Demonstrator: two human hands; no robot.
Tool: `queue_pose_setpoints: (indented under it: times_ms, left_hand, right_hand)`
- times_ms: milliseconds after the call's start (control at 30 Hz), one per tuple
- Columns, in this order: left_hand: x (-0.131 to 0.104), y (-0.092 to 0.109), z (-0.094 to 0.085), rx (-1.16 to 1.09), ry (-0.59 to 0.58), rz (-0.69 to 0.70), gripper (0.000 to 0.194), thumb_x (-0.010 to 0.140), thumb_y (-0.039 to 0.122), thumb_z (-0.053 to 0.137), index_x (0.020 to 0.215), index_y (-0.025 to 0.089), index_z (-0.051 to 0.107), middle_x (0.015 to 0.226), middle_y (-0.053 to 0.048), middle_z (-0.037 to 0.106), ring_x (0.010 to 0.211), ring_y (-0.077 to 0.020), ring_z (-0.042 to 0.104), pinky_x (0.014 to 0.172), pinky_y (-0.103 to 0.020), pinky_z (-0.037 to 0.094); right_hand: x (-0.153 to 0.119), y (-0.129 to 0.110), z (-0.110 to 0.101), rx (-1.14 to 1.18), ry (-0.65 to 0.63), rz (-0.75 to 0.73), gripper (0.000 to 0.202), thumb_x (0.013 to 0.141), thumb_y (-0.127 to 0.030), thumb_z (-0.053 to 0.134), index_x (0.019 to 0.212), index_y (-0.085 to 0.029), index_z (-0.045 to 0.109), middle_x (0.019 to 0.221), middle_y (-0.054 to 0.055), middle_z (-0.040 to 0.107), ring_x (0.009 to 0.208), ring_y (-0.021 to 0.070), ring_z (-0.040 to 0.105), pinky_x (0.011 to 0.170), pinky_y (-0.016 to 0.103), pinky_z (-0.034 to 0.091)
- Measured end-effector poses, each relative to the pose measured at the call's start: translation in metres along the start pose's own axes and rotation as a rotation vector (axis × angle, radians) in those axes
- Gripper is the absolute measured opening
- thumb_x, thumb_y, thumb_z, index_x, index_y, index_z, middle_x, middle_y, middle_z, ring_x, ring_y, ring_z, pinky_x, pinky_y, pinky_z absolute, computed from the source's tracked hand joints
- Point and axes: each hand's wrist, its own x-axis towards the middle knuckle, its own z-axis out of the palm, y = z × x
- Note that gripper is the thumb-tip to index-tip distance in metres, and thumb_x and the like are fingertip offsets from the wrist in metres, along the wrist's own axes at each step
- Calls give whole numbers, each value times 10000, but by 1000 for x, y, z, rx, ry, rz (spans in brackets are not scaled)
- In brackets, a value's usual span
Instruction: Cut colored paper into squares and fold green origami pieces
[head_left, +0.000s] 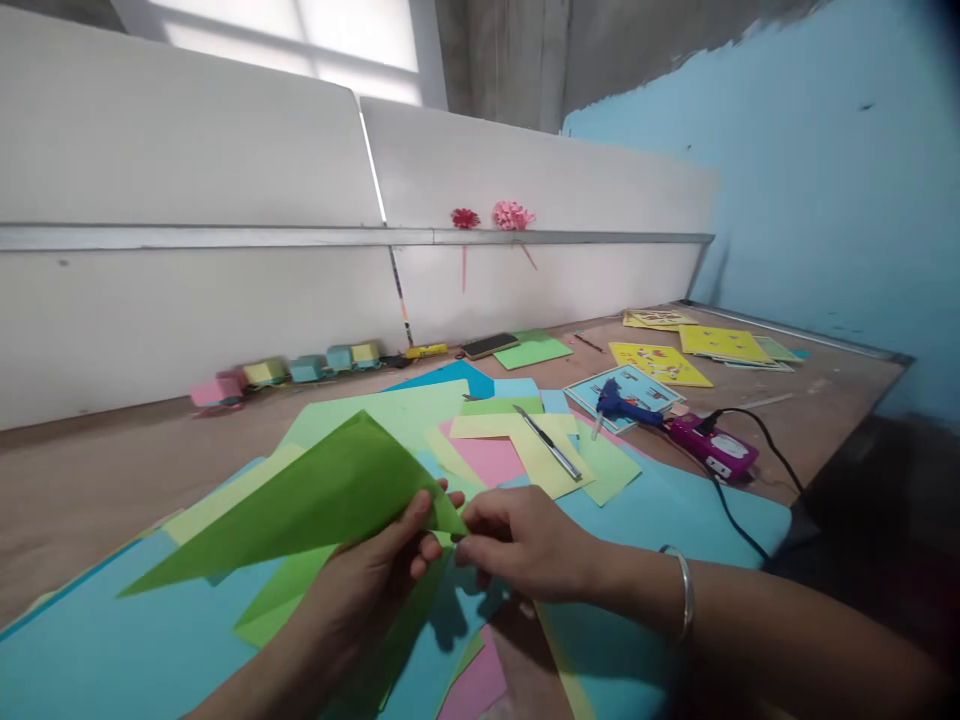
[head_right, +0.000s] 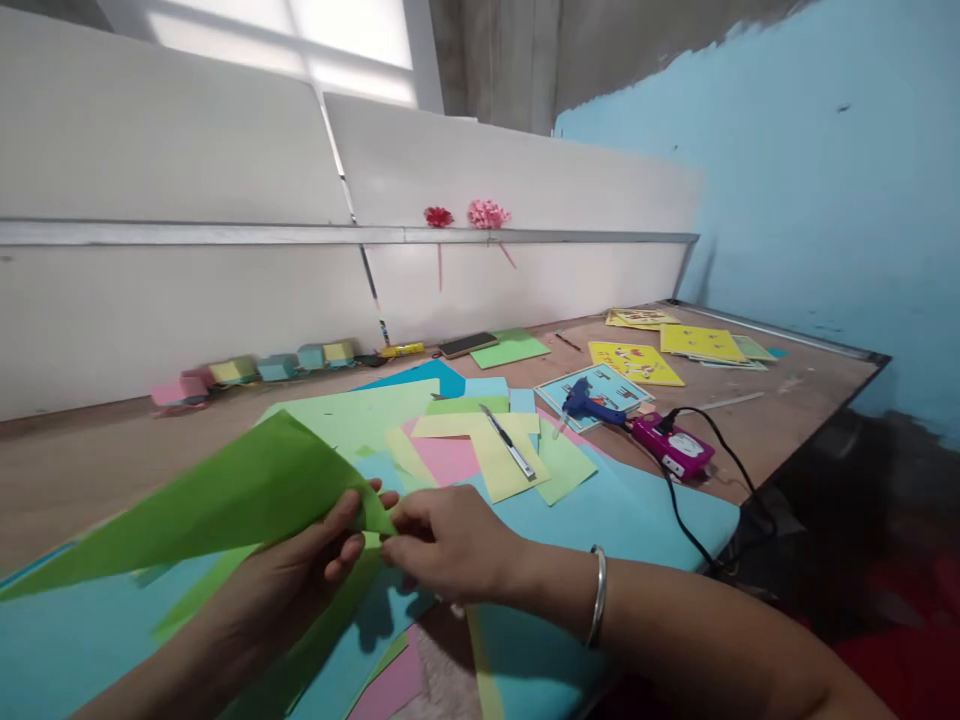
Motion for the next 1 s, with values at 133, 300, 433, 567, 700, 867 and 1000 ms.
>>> queue_pose_setpoints:
  times_ms: [133, 300, 433, 567, 700, 867, 1000]
  left_hand:
    - [-2, -3, -2, -48, 76, -38, 165, 904, 34, 565, 887, 105, 713, 888, -104, 755, 579, -110, 696, 492, -145, 573]
    - [0, 0, -4, -78, 88, 37, 168, 910, 21, 554, 894, 93, 704, 866, -101, 761, 597, -115, 714, 535, -147, 603]
    - [1, 1, -3, -96, 111, 64, 168, 904, 18, 571, 859, 85, 718, 847, -92, 763, 582, -98, 706, 547, -128, 601]
    - [1, 2, -4, -104, 146, 76, 141, 878, 24, 621, 799, 77, 725, 850, -98, 765, 617, -103, 715, 595, -133, 610]
    - [5, 3, -8, -89, 158, 122, 114, 873, 33, 633, 823, 64, 730, 854, -113, 763, 625, -109, 712, 582, -137, 608]
    - [11, -4, -14, -50, 131, 125, 92, 875, 61, 644, 861, 51, 735, 854, -133, 758, 601, -106, 698, 576, -144, 601]
    - [11, -10, -16, -21, 82, 114, 100, 877, 84, 651, 849, 52, 742, 827, -127, 756, 576, -98, 683, 580, -150, 595]
  right_hand:
    - [-34, 0, -27, -487, 17, -274, 157, 866, -203, 551, 770, -179, 672, 728, 29, 699, 662, 134, 605, 645, 245, 420]
    - [-78, 10, -60, -664, 180, -222, 212, 927, -243, 498, 821, -202, 676, 749, 30, 711, 655, 136, 627, 630, 240, 442]
    - [-96, 19, -82, -741, 334, -94, 201, 911, -293, 507, 835, -236, 684, 817, 42, 748, 717, 180, 681, 650, 280, 485]
    - [-92, 15, -95, -782, 382, -45, 218, 901, -337, 496, 842, -245, 685, 803, 46, 746, 656, 188, 671, 572, 289, 479]
    - [-60, 15, -101, -918, 338, -24, 251, 925, -347, 469, 880, -220, 681, 909, 79, 744, 776, 214, 677, 660, 309, 501]
    - [9, 32, -124, -1136, 256, 121, 294, 916, -134, 457, 1131, -156, 655, 1235, 142, 656, 1173, 257, 586, 1002, 363, 433]
    - [50, 45, -141, -1142, 206, 221, 353, 917, -170, 550, 1265, -119, 579, 1257, 184, 630, 1193, 280, 573, 1000, 403, 447]
